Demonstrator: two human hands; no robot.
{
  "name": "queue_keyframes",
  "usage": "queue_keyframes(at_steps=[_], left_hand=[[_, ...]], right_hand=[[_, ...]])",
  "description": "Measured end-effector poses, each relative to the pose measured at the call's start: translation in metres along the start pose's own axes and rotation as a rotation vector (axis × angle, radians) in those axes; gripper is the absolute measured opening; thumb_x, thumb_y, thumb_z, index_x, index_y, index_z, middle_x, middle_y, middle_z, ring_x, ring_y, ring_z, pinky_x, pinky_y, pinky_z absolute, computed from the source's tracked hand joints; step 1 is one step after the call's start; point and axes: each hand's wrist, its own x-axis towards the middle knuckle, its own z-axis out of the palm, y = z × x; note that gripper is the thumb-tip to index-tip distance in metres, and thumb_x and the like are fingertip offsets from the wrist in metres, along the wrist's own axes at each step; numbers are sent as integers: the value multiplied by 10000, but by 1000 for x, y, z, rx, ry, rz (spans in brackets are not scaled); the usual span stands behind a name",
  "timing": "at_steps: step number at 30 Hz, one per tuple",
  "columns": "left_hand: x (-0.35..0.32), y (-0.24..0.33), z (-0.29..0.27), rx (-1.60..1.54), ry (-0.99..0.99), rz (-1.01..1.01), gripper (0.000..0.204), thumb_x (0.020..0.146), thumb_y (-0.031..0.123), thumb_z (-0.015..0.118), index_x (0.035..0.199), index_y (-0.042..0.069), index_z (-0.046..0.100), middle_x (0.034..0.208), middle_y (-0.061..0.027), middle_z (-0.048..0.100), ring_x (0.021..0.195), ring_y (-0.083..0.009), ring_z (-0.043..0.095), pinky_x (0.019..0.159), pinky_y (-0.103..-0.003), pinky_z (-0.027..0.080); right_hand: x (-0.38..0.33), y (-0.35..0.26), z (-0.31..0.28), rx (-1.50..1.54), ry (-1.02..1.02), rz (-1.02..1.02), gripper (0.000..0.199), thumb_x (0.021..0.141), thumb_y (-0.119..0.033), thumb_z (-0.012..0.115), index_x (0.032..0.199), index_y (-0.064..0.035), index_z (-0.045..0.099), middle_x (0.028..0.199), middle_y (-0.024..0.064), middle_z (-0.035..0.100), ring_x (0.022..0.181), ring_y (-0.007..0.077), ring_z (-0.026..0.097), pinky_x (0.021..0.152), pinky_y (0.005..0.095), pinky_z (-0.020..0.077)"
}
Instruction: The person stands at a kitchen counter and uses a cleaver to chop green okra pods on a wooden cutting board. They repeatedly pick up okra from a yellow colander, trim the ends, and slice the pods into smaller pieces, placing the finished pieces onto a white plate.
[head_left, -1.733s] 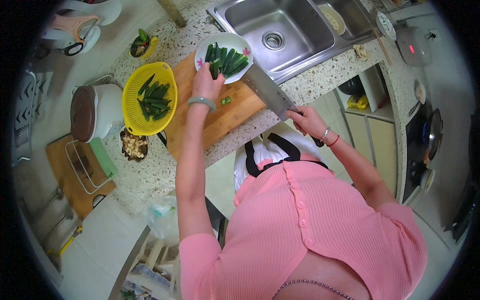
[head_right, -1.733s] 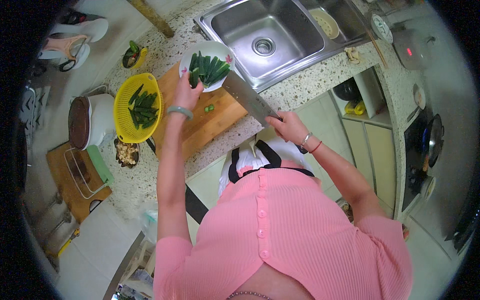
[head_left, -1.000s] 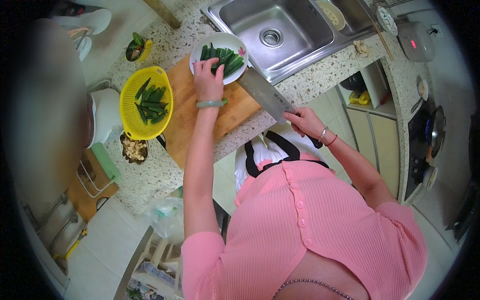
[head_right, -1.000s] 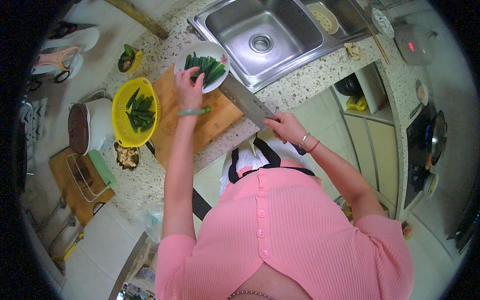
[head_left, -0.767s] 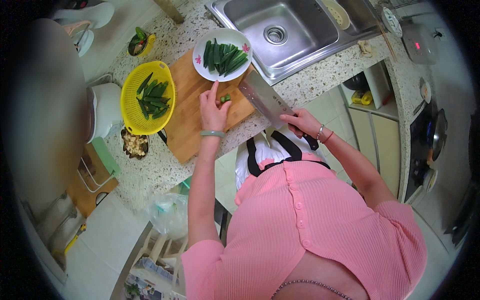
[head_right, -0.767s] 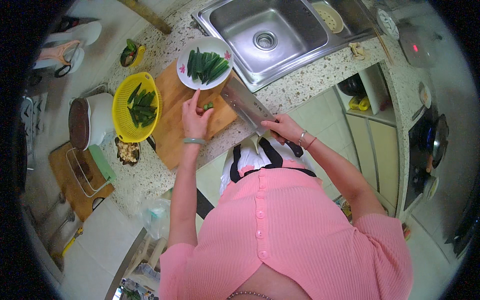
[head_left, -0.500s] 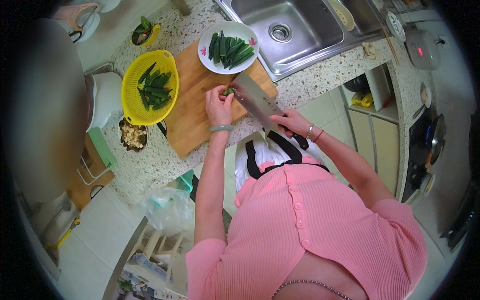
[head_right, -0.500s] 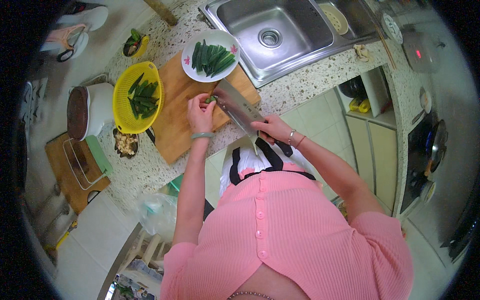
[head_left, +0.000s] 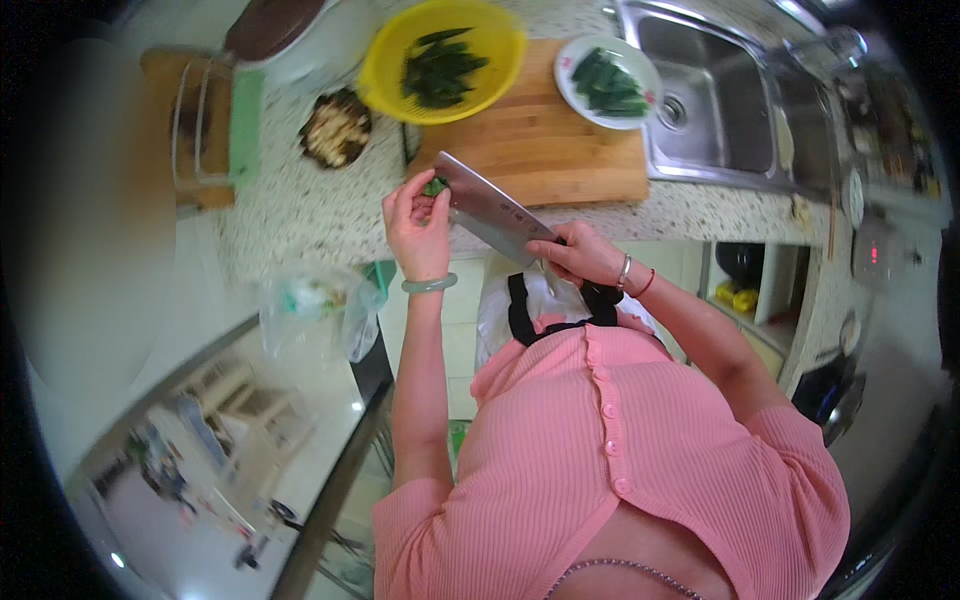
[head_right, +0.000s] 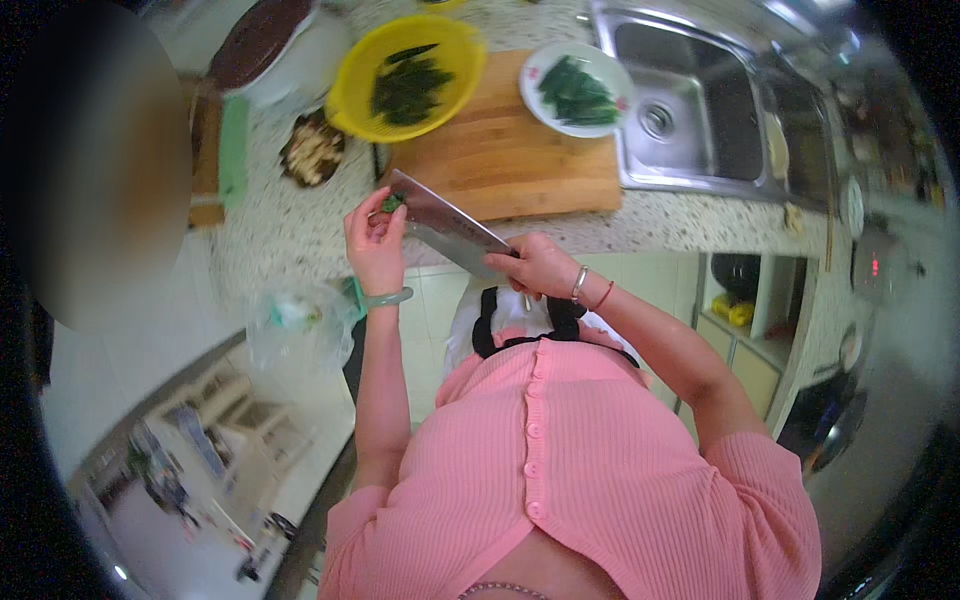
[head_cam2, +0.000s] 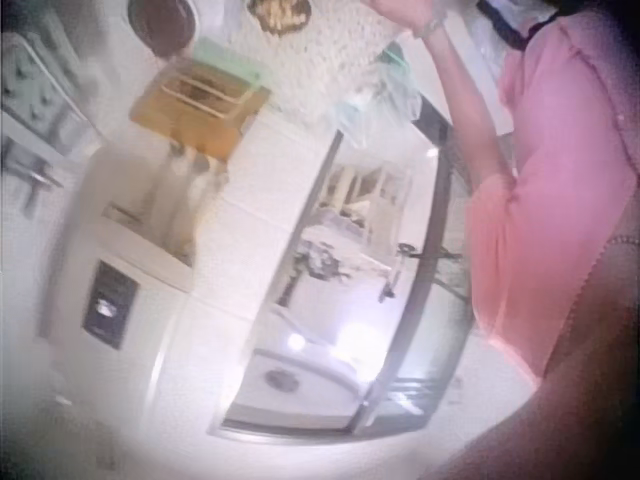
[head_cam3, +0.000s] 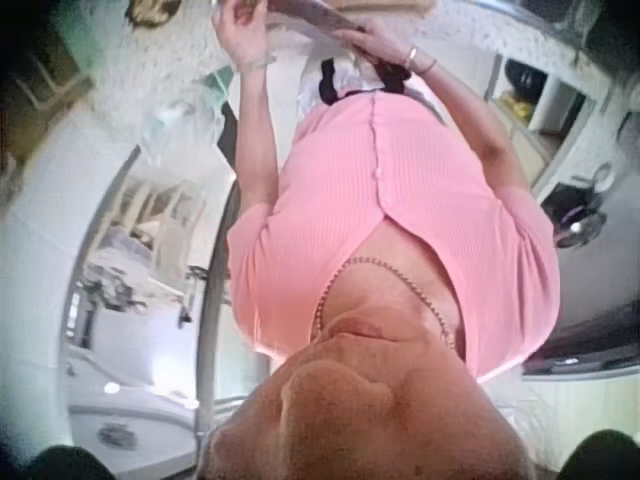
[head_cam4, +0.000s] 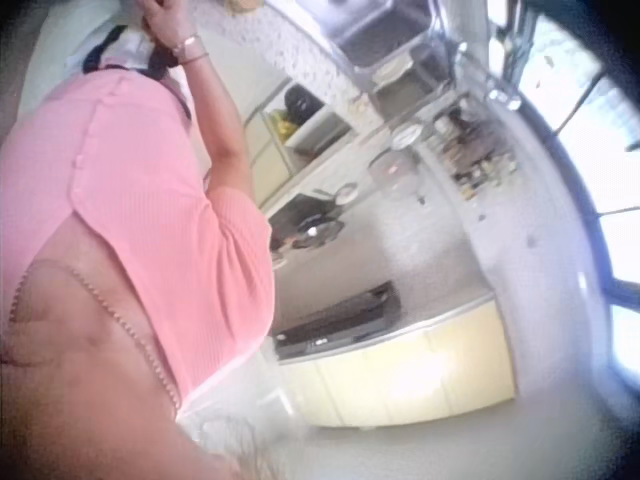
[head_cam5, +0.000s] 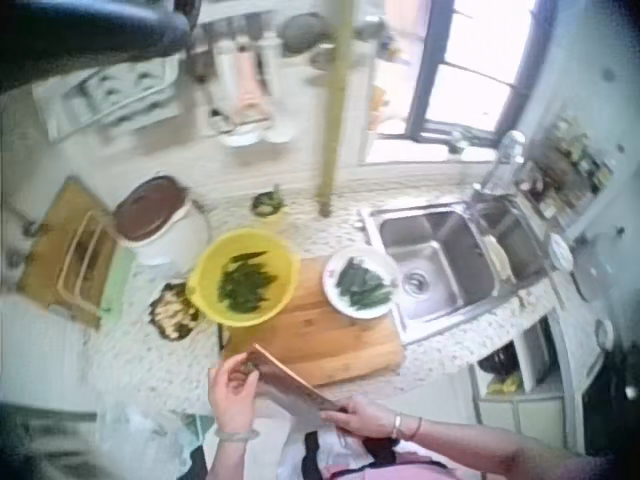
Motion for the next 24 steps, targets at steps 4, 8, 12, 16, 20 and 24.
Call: queue_keyframes(at_steps=[4, 8, 12, 16, 20, 24], left_hand=[[-27, -15, -77, -102, 303, -77, 277, 822, -30, 691, 1081, 49, 637, 1024, -21, 491, 748, -53, 534, 685, -197, 467], [-56, -46, -149, -214, 557, -194, 287, 841, -4, 690, 1114, 38, 612, 1050, -15, 515, 745, -38, 502, 700, -204, 458], [-65, -67, -190, -17, 598, -308, 320, 855, 62, 697, 1156, 40, 590, 1108, -32, 540, 763, -92, 527, 693, -227, 464], [-46, -64, -195, 470, 546, -290, 238, 841, 120, 716, 1069, 85, 655, 1126, -83, 561, 816, -165, 563, 679, -271, 488], [15, -50, -154, 309, 301, -61, 195, 826, 110, 713, 1017, 101, 680, 1066, -77, 604, 914, -200, 573, 724, -291, 491], [94, -3, -74, 531, 24, 340, 266, 828, 105, 688, 1093, 125, 671, 1114, -61, 628, 975, -234, 563, 821, -339, 468]], right_hand=[[22, -48, 47, -208, -174, -47, 362, 935, -332, 574, 806, 2, 625, 547, 44, 554, 422, 119, 512, 413, 301, 431], [48, -75, 98, -411, -303, -83, 387, 919, -361, 573, 821, 7, 634, 577, 87, 600, 454, 176, 563, 466, 341, 466], [63, -83, 125, -503, -286, -147, 394, 914, -354, 564, 796, 13, 640, 595, 115, 616, 511, 236, 602, 536, 375, 493], [65, -72, 101, -515, -159, -231, 356, 905, -330, 578, 814, 6, 650, 631, 156, 625, 564, 291, 618, 574, 392, 495], [44, -57, 59, -600, 68, -345, 303, 884, -294, 604, 832, 0, 652, 694, 208, 626, 621, 371, 610, 614, 414, 496], [17, -35, 25, -591, 255, -316, 263, 878, -261, 605, 870, -5, 663, 730, 228, 624, 665, 405, 605, 638, 449, 492]])
